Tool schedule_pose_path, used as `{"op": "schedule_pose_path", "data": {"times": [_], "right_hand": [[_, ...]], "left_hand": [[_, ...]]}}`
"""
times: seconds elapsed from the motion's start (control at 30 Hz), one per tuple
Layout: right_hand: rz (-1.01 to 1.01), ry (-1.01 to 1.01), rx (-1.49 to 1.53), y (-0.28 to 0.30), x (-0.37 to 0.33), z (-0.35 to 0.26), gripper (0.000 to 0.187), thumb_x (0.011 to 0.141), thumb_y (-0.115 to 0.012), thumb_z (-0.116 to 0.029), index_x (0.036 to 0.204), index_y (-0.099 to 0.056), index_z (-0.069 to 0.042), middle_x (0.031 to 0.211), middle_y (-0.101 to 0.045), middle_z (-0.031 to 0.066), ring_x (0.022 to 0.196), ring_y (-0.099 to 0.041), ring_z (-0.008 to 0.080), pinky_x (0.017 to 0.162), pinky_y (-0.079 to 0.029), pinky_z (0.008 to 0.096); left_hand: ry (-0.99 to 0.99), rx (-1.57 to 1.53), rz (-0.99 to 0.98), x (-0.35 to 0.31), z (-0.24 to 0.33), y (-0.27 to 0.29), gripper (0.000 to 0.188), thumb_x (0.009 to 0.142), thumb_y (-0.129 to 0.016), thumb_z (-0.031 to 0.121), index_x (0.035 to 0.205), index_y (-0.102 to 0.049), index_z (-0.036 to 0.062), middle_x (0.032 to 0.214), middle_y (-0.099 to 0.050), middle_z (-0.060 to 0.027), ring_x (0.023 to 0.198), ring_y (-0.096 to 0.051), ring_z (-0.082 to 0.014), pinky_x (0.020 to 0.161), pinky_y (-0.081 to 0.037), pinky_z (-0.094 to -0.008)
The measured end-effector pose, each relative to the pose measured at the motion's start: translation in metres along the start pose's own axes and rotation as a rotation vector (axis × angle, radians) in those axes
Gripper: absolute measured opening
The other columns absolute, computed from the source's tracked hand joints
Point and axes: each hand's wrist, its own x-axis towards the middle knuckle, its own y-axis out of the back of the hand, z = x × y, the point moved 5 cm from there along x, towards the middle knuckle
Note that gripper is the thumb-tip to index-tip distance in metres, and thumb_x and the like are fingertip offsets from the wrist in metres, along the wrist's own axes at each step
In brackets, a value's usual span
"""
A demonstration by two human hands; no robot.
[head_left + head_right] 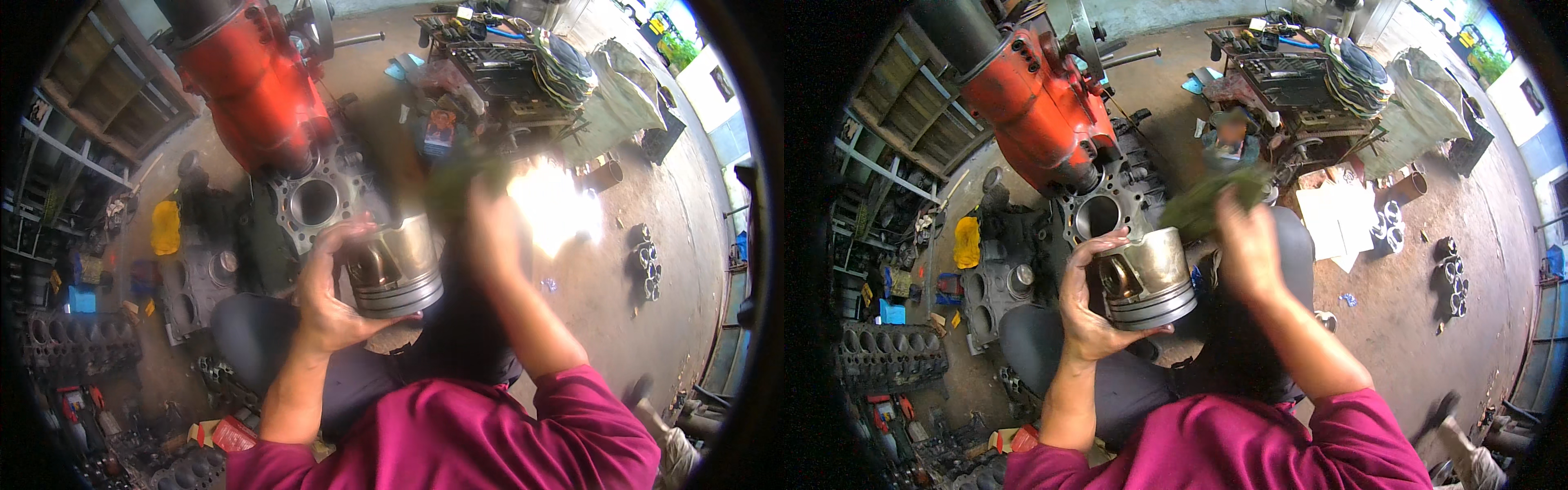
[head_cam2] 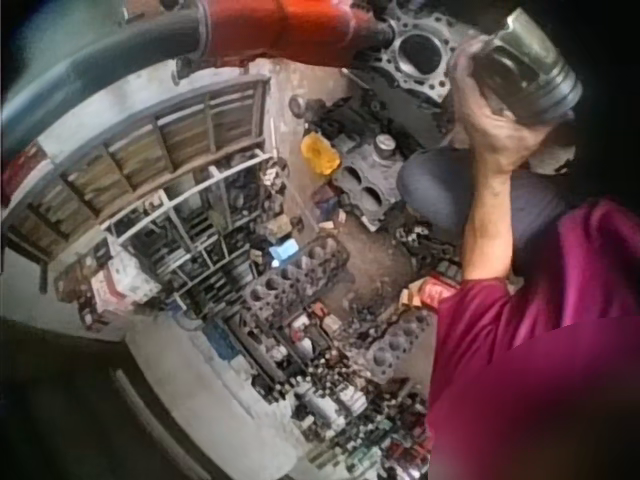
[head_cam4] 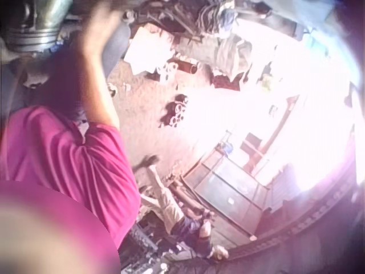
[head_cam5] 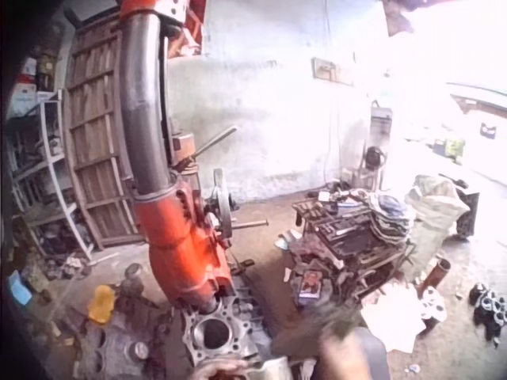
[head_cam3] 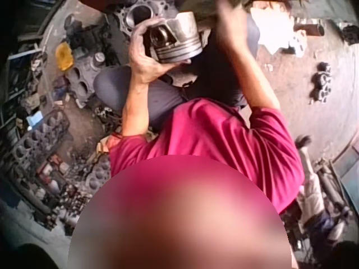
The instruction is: The person cleans a piston with a cloth, wiping the exterior and interior surfaces. They then use a spray can to apply lubricant to the piston rings and the cylinder bore of the engine block.
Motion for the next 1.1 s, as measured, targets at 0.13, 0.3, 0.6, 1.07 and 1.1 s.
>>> {"op": "schedule_pose_path", "data": {"times": [0.13, 0.3, 0.6, 1.07, 1.1], "right_hand": [[-0.281, -0.154, 0.246, -0.031, -0.035, 0.032, 0.057, 0.111, -0.045, -0.045, 0.147, -0.047, -0.002, 0.139, -0.058, 0.0092, 0.127, -0.055, 0.0179, 0.111, -0.042, 0.0362], [-0.346, -0.197, 0.180, -0.022, -0.041, 0.027, 0.061, 0.110, -0.045, -0.046, 0.150, -0.043, 0.000, 0.141, -0.057, 0.0122, 0.128, -0.056, 0.0202, 0.111, -0.044, 0.0367], [-0.292, 0.131, -0.263, -0.005, -0.070, 0.008, 0.051, 0.106, -0.049, -0.026, 0.146, -0.045, 0.006, 0.132, -0.064, 0.0228, 0.125, -0.060, 0.0304, 0.110, -0.042, 0.0400], [-0.312, 0.374, -0.767, -0.017, -0.087, -0.004, 0.059, 0.090, -0.062, -0.004, 0.143, -0.044, 0.015, 0.152, -0.034, 0.0450, 0.142, -0.039, 0.0562, 0.119, -0.037, 0.0489], [-0.313, 0.425, -0.797, -0.020, -0.090, -0.006, 0.063, 0.088, -0.064, -0.005, 0.144, -0.044, 0.014, 0.152, -0.033, 0.0463, 0.142, -0.038, 0.0574, 0.120, -0.036, 0.0504]], "left_hand": [[0.028, 0.194, 0.029, -0.006, -0.003, -0.011, 0.103, 0.051, -0.105, 0.030, 0.135, -0.053, 0.0017, 0.132, -0.060, -0.0158, 0.124, -0.061, -0.0294, 0.108, -0.049, -0.0414], [-0.008, 0.351, -0.017, -0.010, -0.002, -0.020, 0.094, 0.056, -0.102, 0.024, 0.133, -0.055, 0.0017, 0.129, -0.063, -0.0187, 0.123, -0.063, -0.0345, 0.106, -0.050, -0.0428], [0.159, 0.226, -0.094, -0.012, -0.009, -0.029, 0.096, 0.051, -0.105, 0.030, 0.130, -0.057, 0.0017, 0.127, -0.064, -0.0160, 0.117, -0.065, -0.0304, 0.102, -0.052, -0.0403], [0.085, 0.367, -0.053, -0.015, -0.004, -0.026, 0.085, 0.057, -0.099, 0.018, 0.129, -0.056, 0.0002, 0.126, -0.064, -0.0174, 0.115, -0.066, -0.0329, 0.100, -0.053, -0.0407], [0.061, 0.398, -0.038, -0.016, -0.004, -0.025, 0.084, 0.058, -0.098, 0.016, 0.129, -0.056, 0.0001, 0.126, -0.064, -0.0178, 0.115, -0.066, -0.0335, 0.100, -0.053, -0.0410]]}}
